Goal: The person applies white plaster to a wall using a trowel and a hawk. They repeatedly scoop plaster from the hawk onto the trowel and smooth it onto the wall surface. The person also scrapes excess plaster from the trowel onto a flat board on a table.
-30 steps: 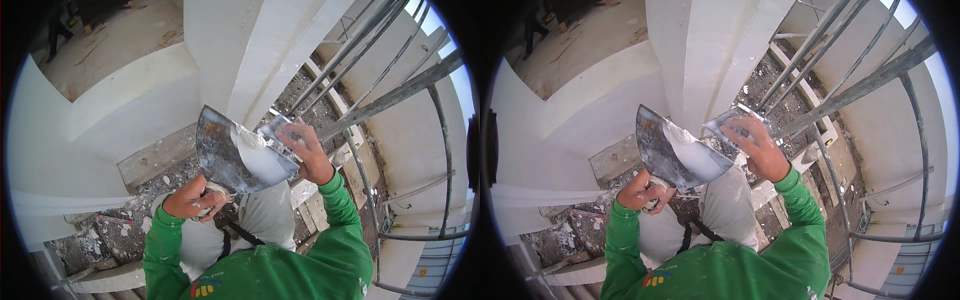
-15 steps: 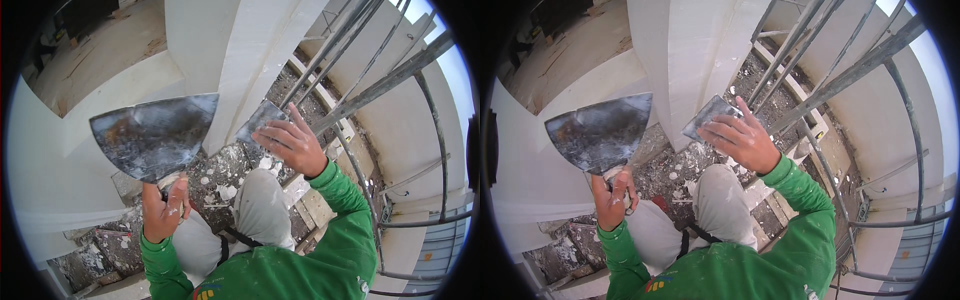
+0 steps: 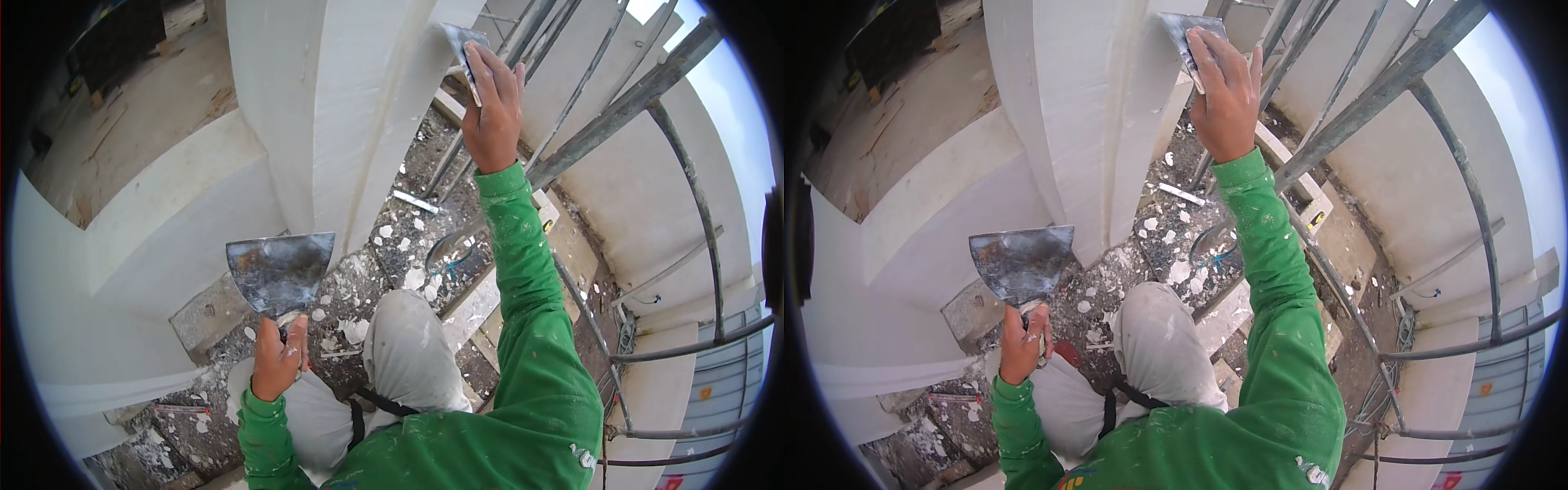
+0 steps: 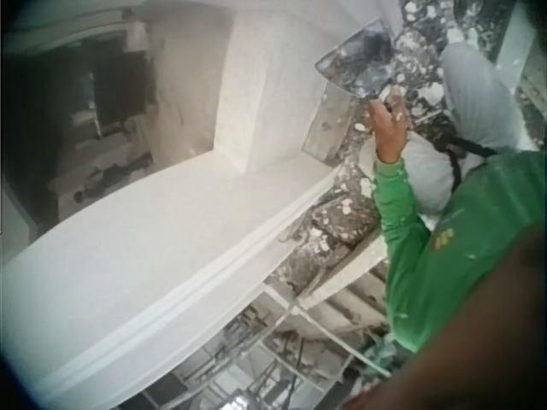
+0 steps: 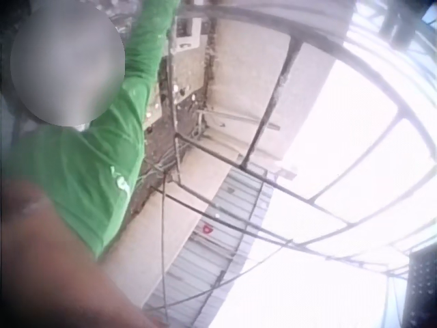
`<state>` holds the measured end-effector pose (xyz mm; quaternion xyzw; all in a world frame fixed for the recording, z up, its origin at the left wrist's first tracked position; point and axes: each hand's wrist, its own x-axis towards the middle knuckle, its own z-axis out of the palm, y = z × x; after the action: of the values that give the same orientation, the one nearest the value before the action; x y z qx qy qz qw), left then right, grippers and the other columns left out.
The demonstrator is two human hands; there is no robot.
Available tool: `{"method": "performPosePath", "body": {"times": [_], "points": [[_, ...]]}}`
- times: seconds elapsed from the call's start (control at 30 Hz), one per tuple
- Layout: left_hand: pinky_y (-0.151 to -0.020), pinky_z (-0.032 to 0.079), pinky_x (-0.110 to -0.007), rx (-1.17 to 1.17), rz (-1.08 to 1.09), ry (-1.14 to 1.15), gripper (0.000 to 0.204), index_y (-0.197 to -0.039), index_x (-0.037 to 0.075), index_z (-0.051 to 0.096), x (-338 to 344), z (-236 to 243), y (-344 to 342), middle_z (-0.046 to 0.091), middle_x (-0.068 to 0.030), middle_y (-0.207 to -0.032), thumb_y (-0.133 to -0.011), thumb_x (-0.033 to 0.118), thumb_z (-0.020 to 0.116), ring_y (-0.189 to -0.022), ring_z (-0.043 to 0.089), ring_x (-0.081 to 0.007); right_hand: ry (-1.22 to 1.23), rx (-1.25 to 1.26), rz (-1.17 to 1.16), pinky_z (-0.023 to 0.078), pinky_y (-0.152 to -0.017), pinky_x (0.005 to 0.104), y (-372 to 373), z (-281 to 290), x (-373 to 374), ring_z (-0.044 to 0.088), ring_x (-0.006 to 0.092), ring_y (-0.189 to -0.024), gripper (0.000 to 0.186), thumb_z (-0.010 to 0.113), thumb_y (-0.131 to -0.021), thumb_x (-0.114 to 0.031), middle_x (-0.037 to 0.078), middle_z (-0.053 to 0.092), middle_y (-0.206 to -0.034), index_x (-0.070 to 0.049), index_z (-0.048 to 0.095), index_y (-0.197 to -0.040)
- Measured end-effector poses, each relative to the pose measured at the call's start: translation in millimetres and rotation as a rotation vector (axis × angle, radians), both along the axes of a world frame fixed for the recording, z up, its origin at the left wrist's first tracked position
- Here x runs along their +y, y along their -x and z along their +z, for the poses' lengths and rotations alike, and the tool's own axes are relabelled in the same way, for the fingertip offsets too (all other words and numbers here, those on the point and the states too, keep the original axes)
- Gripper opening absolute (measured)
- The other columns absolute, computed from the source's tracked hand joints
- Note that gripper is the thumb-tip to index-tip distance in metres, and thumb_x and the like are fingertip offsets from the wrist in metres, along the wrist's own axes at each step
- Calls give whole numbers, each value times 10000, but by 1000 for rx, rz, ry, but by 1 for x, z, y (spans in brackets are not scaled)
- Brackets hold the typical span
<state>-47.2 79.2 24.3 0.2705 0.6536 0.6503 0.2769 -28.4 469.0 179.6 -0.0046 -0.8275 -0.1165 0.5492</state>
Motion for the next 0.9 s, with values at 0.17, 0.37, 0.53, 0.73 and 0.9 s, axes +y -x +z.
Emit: {"method": "performPosePath", "body": {"times": [0.17, 0.37, 0.53, 0.73, 0.9], "points": [[-386, 410, -243, -15, 4, 34, 362, -1308, 3, 332, -1, -4, 3, 530, -84, -812, -990, 144, 431, -467, 474, -120, 4, 11, -42, 222, -1069, 668, 16, -38, 7, 483, 261, -1215, 750, 537, -663, 97, 18, 506, -1285, -180, 484, -1357], [-392, 399, -259, -70, 74, 17, 213, -1027, -8, 409, 3, -1, -3, 524, -72, -697, -977, 177, 503, -447, 495, -120, 94, 1, -67, 179, -1090, 673, 24, -145, 1, 457, 261, -1250, 682, 519, -677, 91, 41, 491, -1283, -123, 498, -1325], [-392, 396, -262, -54, 70, 29, 226, -1031, -9, 398, 3, 3, -8, 521, -78, -693, -980, 185, 502, -435, 491, -127, 273, -191, -38, 130, -1115, 660, -1, -195, -8, 420, 319, -1276, 677, 496, -663, 110, 99, 465, -1314, -67, 483, -1317], [-396, 406, -263, -60, 59, -1, 233, -1018, -13, 387, -2, 0, -6, 528, -88, -741, -984, 190, 496, -464, 504, -124, 200, -8, 6, 122, -1132, 599, -37, -120, -15, 423, 332, -1281, 621, 451, -748, 134, 141, 476, -1343, -34, 464, -1346], [-395, 407, -265, -68, 58, -81, 243, -960, -3, 366, 2, -1, -9, 522, -87, -728, -983, 197, 503, -473, 508, -124, 48, 84, -21, 148, -1110, 634, -4, -29, -6, 441, 275, -1270, 717, 509, -689, 115, 35, 482, -1344, -142, 477, -1358]]}}
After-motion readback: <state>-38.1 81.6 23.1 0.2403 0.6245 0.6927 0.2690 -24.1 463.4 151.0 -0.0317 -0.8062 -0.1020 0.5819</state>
